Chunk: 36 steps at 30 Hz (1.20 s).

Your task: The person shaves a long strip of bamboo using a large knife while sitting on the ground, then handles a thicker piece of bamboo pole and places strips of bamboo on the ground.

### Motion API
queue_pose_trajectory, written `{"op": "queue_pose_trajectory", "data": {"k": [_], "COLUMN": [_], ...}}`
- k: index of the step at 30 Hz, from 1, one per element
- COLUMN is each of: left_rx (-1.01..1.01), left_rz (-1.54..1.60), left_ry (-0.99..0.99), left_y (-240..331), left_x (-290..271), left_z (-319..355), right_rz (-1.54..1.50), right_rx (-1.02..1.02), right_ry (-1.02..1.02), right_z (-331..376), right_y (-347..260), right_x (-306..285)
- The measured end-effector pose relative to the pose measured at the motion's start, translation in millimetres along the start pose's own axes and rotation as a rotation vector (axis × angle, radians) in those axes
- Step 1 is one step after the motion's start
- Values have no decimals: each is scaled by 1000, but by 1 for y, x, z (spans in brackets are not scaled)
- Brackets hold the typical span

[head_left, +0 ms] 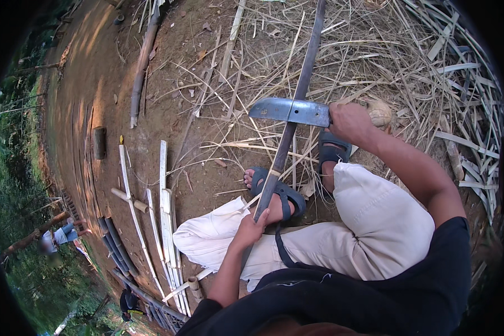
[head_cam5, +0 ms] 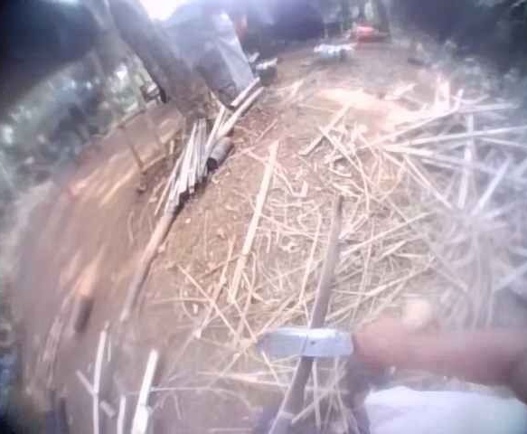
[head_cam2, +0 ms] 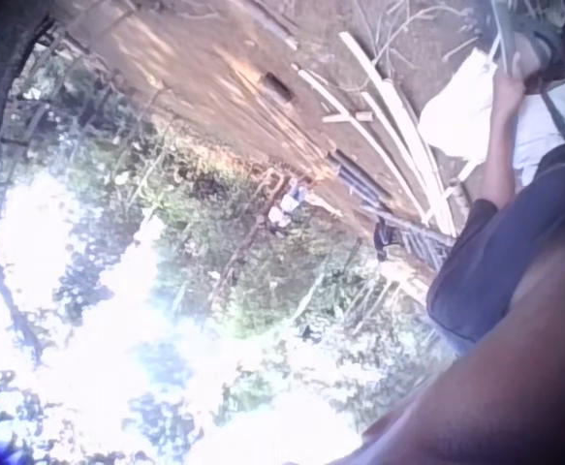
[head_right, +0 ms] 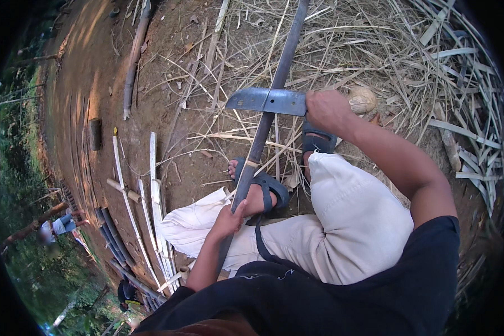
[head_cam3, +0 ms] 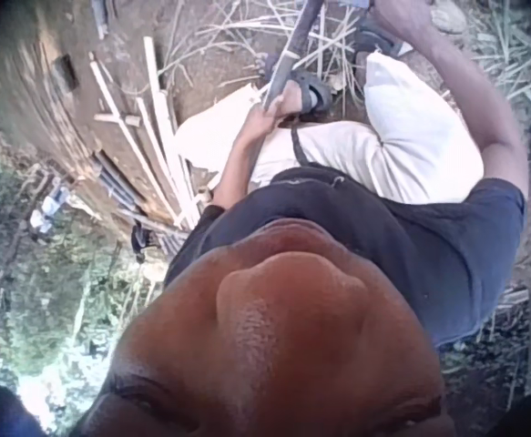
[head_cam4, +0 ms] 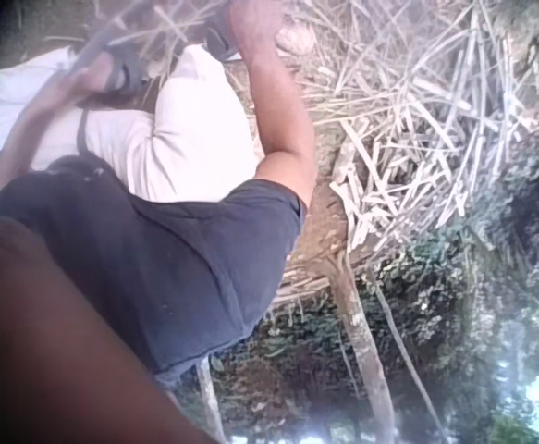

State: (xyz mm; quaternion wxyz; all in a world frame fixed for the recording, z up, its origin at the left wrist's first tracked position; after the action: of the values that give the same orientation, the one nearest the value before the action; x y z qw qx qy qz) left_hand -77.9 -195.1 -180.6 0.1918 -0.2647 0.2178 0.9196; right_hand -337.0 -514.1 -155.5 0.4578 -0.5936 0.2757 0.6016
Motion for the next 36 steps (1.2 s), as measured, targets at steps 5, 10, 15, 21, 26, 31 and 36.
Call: {"op": "queue_pose_trajectory", "data": {"k": [5, 10, 15, 21, 26, 31, 36], "left_rx": [7, 106, -130, -232, -161, -380, -177], "left_rz": [-25, -43, 55, 50, -128, -119, -193], "left_ry": [-9, 41, -105, -121, 37, -14, 66], "left_y": [-4, 13, -5, -51, -70, -99, -141], "left_x": [-1, -5, -3, -25, -79, -90, -91], "left_z": [7, 8, 14, 49, 75, 104, 117], "right_rz": [-25, -2, -15, 5, -64, -63, -18], "right_rx": [-211, 303, 121, 260, 243, 8, 387], "right_ry": [-16, 193, 95, 104, 97, 87, 181], "right_z": [4, -77, -89, -129, -139, -110, -154], "right_y": [-18, 136, 97, 142, 151, 83, 198], "right_x": [18, -9, 1, 1, 1, 24, 18]}}
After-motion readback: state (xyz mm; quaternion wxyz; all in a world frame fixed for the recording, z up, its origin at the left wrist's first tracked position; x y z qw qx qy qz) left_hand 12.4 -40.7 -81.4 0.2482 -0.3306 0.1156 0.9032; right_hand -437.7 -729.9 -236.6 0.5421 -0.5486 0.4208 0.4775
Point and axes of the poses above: each hand's wrist, its own z-axis away from the middle knuckle, its own x-axis out of the palm, y = z × x, the point moved 9 cm from there along -z, towards the middle knuckle, and after that the axes turned 15 degrees about y, right-handed, at the moved point
